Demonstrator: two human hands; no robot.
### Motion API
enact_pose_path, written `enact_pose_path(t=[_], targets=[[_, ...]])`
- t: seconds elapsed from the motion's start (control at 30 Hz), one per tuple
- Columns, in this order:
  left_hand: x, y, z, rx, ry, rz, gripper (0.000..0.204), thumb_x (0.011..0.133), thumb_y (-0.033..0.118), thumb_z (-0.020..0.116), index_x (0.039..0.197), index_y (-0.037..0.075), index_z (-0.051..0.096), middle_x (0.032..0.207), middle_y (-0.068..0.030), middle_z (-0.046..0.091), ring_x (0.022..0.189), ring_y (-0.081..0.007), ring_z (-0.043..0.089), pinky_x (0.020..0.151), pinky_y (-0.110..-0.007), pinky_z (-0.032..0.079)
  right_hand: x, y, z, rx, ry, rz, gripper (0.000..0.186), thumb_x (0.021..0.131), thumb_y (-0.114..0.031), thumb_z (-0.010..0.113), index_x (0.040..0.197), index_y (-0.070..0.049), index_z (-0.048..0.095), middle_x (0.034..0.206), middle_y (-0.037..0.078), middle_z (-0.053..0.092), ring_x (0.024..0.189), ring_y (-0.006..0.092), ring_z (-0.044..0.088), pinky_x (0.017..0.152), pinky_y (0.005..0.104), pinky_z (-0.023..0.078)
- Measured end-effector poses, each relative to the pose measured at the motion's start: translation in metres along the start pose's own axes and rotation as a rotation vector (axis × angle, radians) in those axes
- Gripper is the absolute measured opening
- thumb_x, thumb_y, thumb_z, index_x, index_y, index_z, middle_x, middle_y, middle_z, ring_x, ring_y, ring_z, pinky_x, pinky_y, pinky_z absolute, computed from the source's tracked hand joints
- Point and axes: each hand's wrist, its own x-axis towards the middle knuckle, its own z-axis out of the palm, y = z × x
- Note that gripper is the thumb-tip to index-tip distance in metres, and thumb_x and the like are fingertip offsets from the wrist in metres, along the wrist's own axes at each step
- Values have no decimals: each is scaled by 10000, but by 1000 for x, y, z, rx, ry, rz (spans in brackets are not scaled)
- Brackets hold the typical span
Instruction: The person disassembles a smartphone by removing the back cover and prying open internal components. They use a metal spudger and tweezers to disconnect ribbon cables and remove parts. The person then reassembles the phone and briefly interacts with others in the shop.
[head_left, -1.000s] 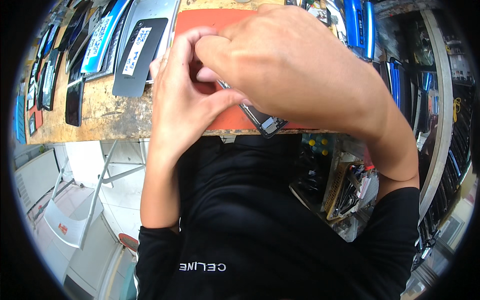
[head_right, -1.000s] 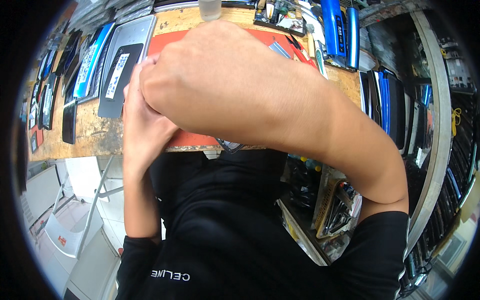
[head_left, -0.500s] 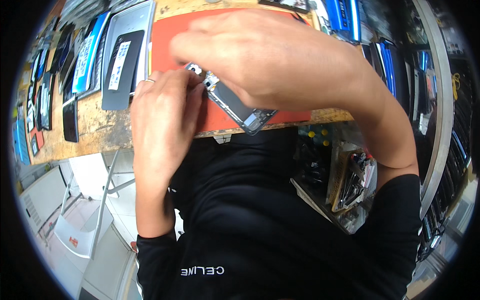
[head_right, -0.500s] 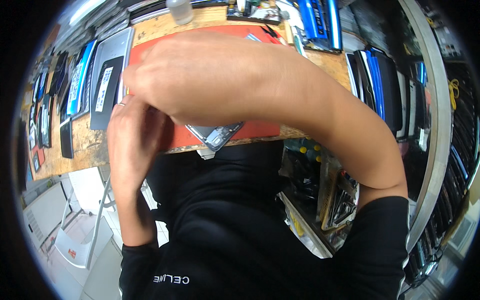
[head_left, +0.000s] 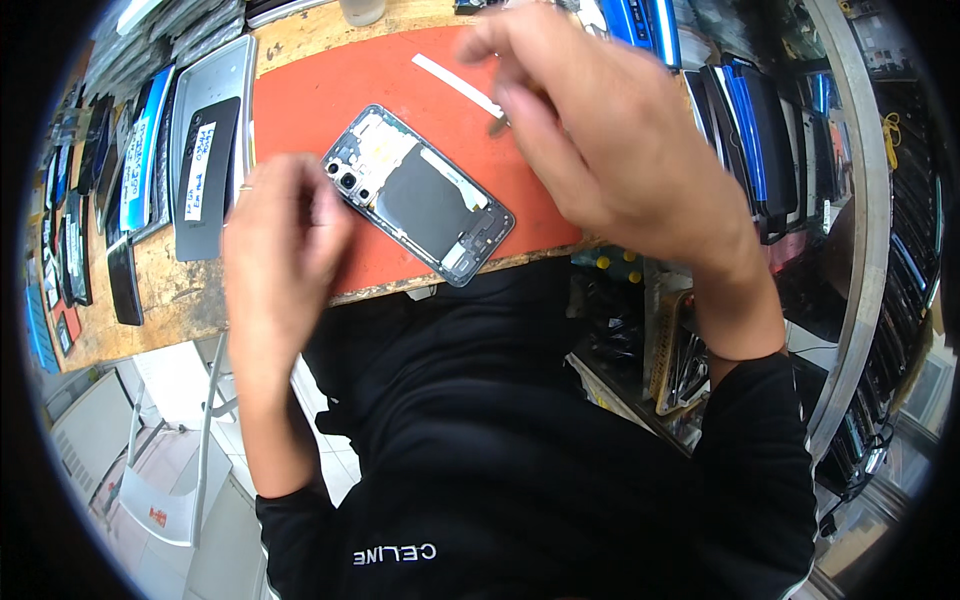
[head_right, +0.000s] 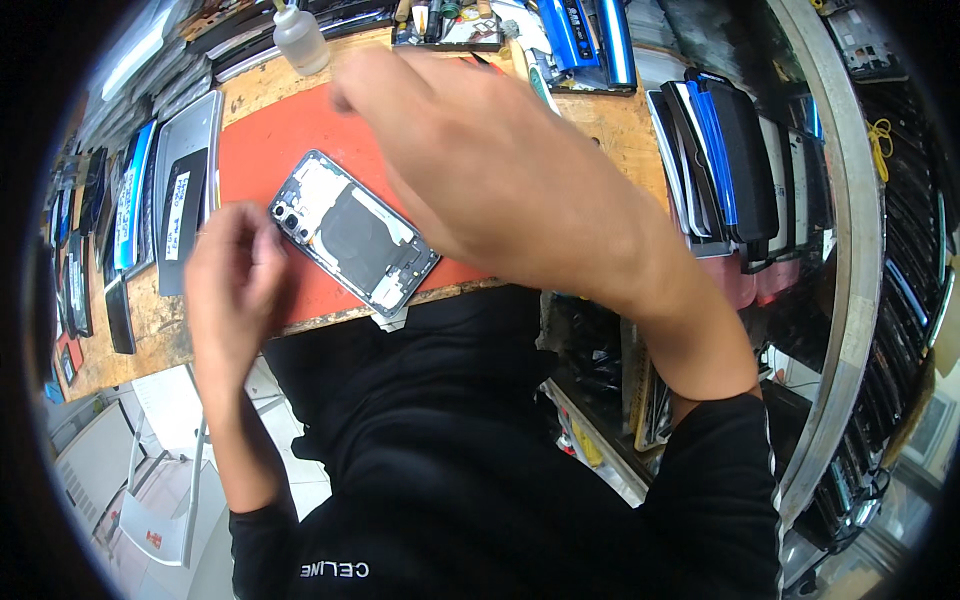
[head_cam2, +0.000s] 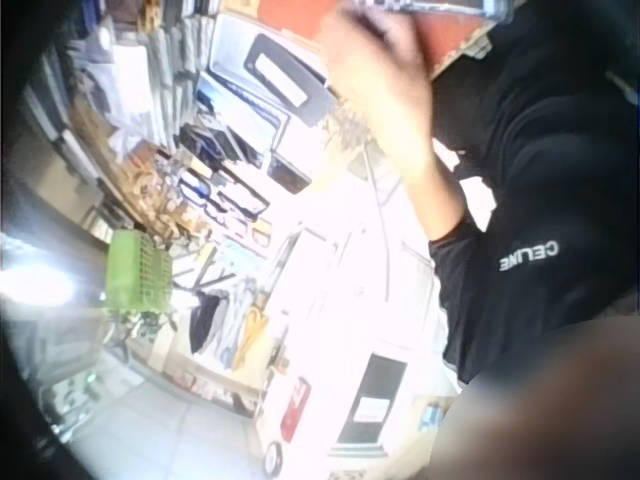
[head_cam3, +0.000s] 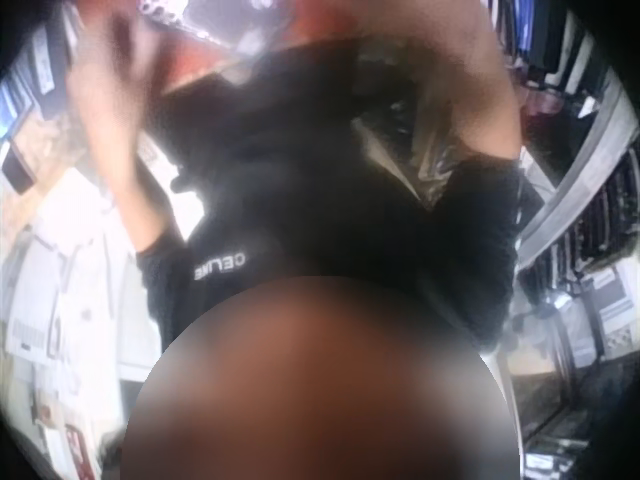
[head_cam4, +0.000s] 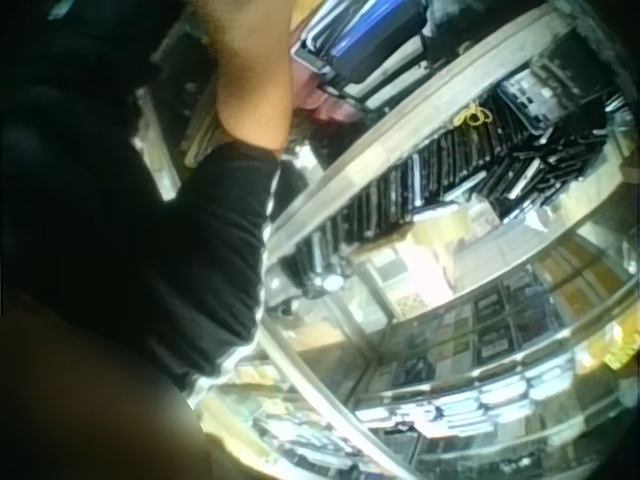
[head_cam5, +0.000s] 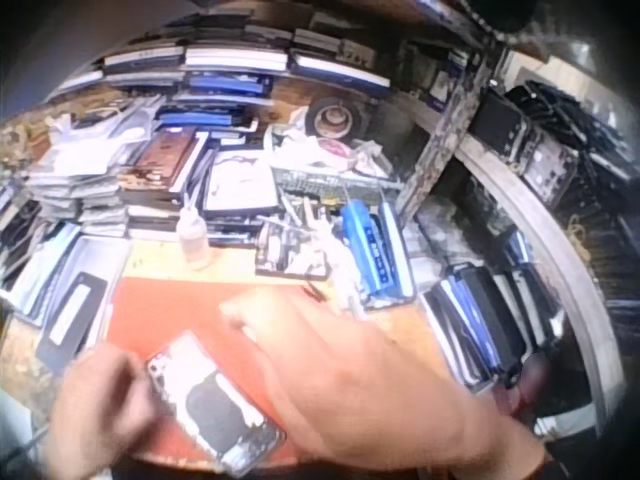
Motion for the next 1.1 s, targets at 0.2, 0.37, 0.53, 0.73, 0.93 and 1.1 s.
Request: enact_pose_path(t=[0.2, 0.37, 0.53, 0.73, 0.93, 1.1], targets=[[59, -69, -50, 354, 262, -135, 156, 1010, 134, 745, 1049, -12, 709, 969, -149, 715, 835, -240, 692, 793, -366, 544, -32, -4, 4, 117, 41, 96, 212, 934, 102, 713, 1122, 18, 661, 984, 140, 721, 821, 276, 753, 751, 364, 599], [74, -76, -54, 492, 271, 31, 199, 1012, 188, 776, 1050, -1, 725, 1016, -165, 727, 954, -316, 705, 872, -413, 536, -36, -13, -1, 153, -25, 59, 197, 919, 107, 723, 1086, 22, 662, 948, 137, 716, 809, 265, 743, 716, 359, 583], [26, -10, -12, 234, 226, 327, 171, 946, 126, 819, 1026, 5, 729, 969, -140, 691, 928, -339, 662, 842, -442, 515, -36, -11, 8, 167, -25, 52, 202, 910, 106, 729, 1082, 24, 659, 933, 131, 707, 798, 279, 727, 704, 369, 570], [-36, 51, 34, 107, -123, 310, 375, 777, 260, 914, 1066, 89, 747, 1067, -41, 653, 1039, -263, 603, 907, -439, 423, -34, -17, 8, 41, -71, 39, 200, 921, 99, 721, 1093, 25, 652, 913, 150, 664, 804, 334, 699, 712, 412, 556], [-44, 49, 44, 109, -14, 334, 303, 789, 186, 891, 1051, 89, 771, 1101, -30, 665, 1057, -258, 611, 939, -441, 410, -31, -19, 6, 88, -104, 25, 201, 941, 95, 700, 1126, 30, 655, 938, 163, 658, 829, 350, 692, 727, 420, 554], [-43, 49, 44, 70, -32, 312, 232, 832, 129, 856, 1038, 79, 763, 1095, -37, 668, 1056, -267, 612, 931, -433, 413, -28, -21, 6, 91, -80, 19, 196, 948, 86, 696, 1132, 32, 656, 940, 166, 660, 832, 353, 696, 722, 421, 550]])
